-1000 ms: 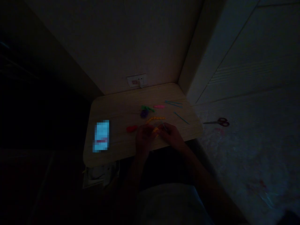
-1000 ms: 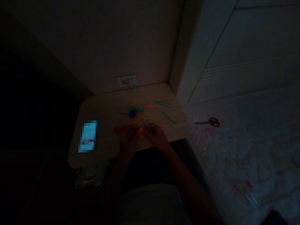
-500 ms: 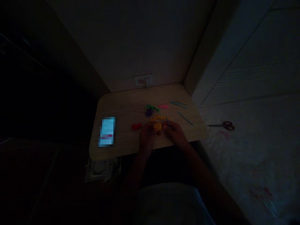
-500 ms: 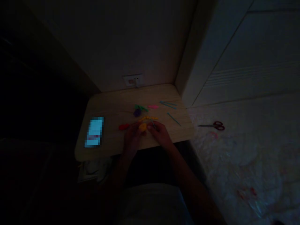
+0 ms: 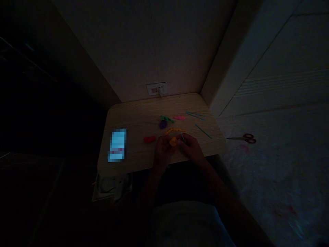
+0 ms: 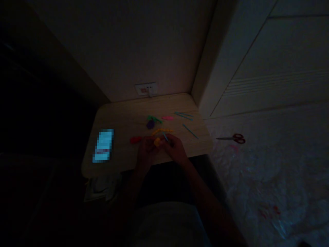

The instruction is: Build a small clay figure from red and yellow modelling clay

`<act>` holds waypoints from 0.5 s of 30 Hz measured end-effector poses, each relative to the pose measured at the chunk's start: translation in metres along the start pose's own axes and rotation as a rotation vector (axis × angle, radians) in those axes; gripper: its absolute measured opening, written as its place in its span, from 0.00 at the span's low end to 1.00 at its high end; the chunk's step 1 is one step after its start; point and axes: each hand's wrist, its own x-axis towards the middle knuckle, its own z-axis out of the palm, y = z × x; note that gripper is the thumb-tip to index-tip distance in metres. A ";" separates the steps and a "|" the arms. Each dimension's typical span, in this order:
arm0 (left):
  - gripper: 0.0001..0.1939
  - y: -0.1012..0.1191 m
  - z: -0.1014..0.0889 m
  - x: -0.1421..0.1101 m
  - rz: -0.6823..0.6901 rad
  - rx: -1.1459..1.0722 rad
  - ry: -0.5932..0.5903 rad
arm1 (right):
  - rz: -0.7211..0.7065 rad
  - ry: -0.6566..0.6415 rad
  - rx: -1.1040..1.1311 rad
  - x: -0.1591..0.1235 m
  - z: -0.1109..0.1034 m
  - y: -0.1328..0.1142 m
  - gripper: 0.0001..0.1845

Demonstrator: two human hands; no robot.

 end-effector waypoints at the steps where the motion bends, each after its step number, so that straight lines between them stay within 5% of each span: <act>1: 0.24 0.000 0.001 -0.001 0.020 0.010 0.003 | -0.004 -0.002 -0.018 -0.001 0.000 0.000 0.16; 9: 0.12 -0.001 -0.001 -0.003 0.174 0.249 -0.013 | -0.057 -0.075 -0.238 0.004 -0.023 -0.002 0.18; 15: 0.13 0.006 -0.005 -0.004 0.330 0.552 -0.052 | -0.164 -0.215 -0.375 0.010 -0.036 -0.004 0.13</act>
